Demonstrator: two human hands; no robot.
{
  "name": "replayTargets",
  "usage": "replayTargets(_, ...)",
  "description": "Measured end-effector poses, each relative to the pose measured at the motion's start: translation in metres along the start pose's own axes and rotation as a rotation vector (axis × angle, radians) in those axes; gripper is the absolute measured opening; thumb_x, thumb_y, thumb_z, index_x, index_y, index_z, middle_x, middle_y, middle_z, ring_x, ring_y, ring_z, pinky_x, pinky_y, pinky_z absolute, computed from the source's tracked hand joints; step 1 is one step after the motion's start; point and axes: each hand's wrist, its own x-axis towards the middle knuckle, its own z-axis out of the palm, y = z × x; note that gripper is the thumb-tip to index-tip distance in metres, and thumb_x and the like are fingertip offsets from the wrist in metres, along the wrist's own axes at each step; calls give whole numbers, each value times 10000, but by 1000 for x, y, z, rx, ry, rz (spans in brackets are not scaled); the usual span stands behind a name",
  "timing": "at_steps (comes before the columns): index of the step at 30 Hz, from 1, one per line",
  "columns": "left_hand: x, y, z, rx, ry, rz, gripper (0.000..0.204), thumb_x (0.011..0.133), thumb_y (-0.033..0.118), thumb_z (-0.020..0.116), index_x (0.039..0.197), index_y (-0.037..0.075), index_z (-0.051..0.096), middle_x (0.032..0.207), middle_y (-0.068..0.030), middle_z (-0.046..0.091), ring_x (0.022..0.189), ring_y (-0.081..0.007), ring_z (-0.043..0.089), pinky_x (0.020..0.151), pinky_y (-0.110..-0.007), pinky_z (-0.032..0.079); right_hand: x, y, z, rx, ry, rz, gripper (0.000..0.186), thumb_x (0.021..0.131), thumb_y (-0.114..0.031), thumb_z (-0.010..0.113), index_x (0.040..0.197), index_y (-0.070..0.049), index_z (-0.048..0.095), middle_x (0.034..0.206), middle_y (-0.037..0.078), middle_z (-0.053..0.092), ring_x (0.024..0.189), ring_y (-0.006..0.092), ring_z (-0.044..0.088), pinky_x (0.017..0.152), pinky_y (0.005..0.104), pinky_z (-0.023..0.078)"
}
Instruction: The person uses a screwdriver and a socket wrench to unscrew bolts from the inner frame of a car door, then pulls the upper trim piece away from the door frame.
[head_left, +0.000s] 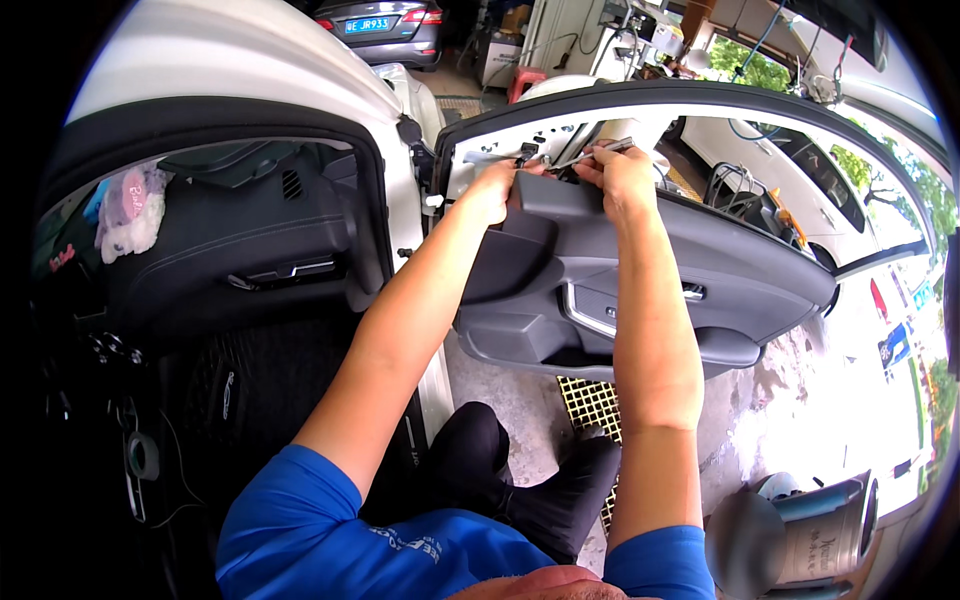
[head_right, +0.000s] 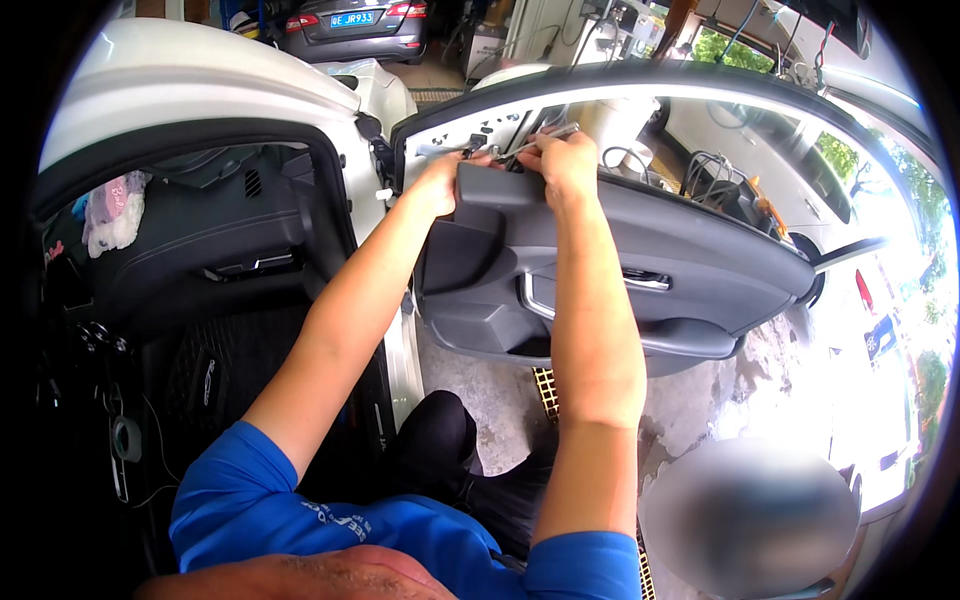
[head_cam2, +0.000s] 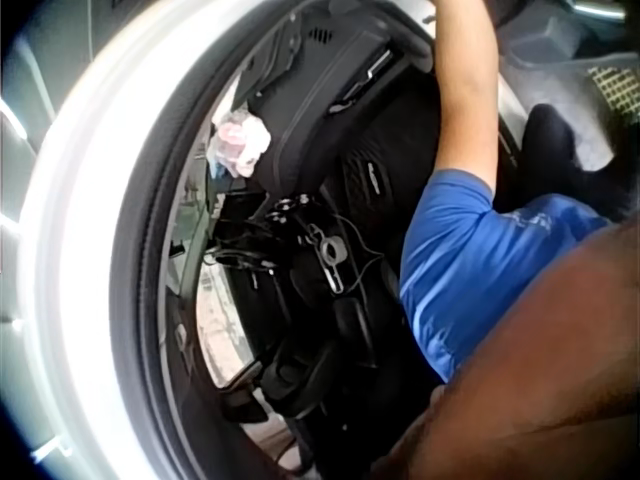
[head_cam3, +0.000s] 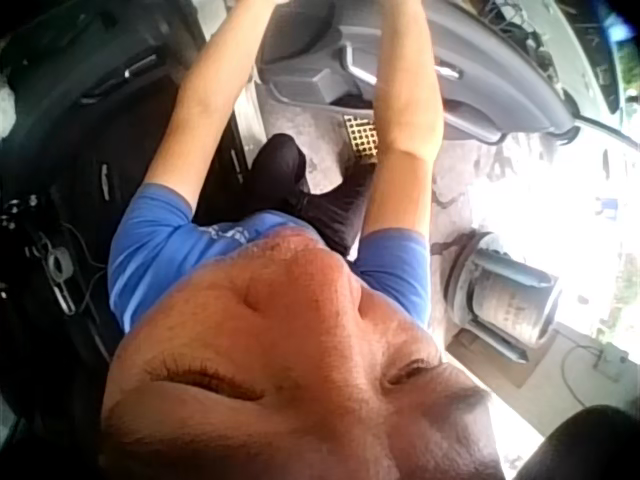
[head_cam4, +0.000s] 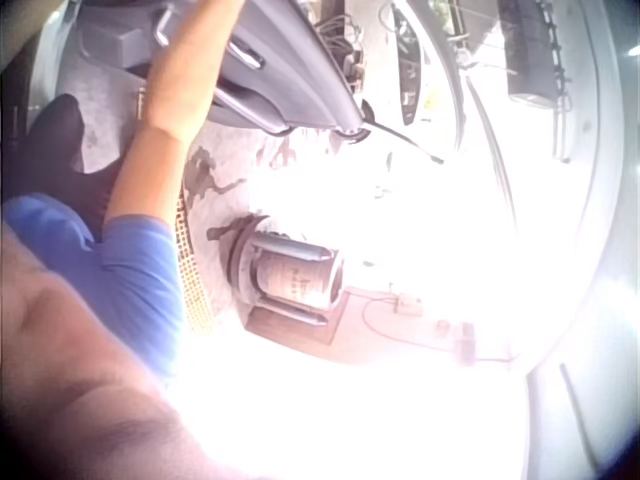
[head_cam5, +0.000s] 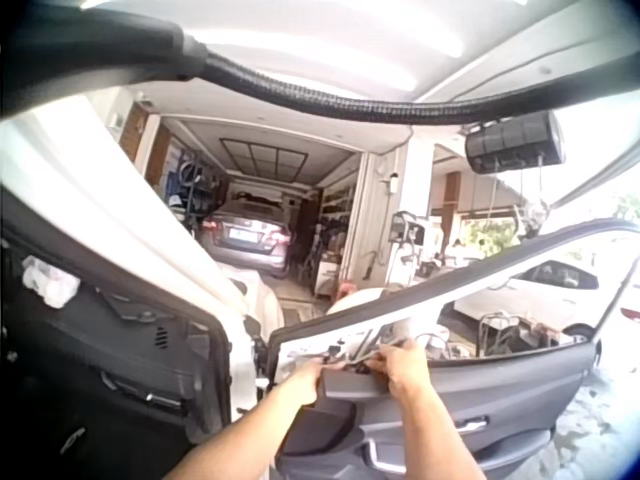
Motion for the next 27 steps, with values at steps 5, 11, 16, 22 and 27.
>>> replayTargets(5,4,-5,-8,18,-30,17,179,876,106,595,1030,19,564,947,-136,648,824,-207,655,716,-330,552,-9,-7,18,-231,37,-56,58,840,18,526,886,51,539,776,124,593,687,189,619,620,271,571)
replayTargets(11,24,-15,-33,129,-19,151,256,910,265,530,1075,75,576,1014,-67,639,900,-187,618,799,-345,501,-21,-8,108,-1235,-124,-443,178,792,-71,563,941,-19,645,966,191,657,920,342,639,811,408,519)
replayTargets(16,24,-22,-29,2,-124,222,269,875,253,583,1075,74,577,992,-60,636,859,-181,609,739,-317,489,-26,4,140,-1645,-623,-519,233,825,-99,530,983,-57,696,1033,168,658,977,277,645,812,383,520)
replayTargets(22,25,-14,-42,133,20,177,264,837,221,654,1036,62,585,899,-59,647,705,-168,621,587,-278,499,-35,7,88,-1270,-136,-771,184,798,-93,545,950,-8,608,889,202,653,874,313,650,758,407,512)
replayTargets(27,7,4,-1,141,25,-4,412,753,282,758,987,-24,613,859,-90,640,756,-175,637,668,-311,539,-8,-13,-13,-754,208,-571,162,816,-91,560,928,26,566,782,167,645,723,228,638,649,331,492)
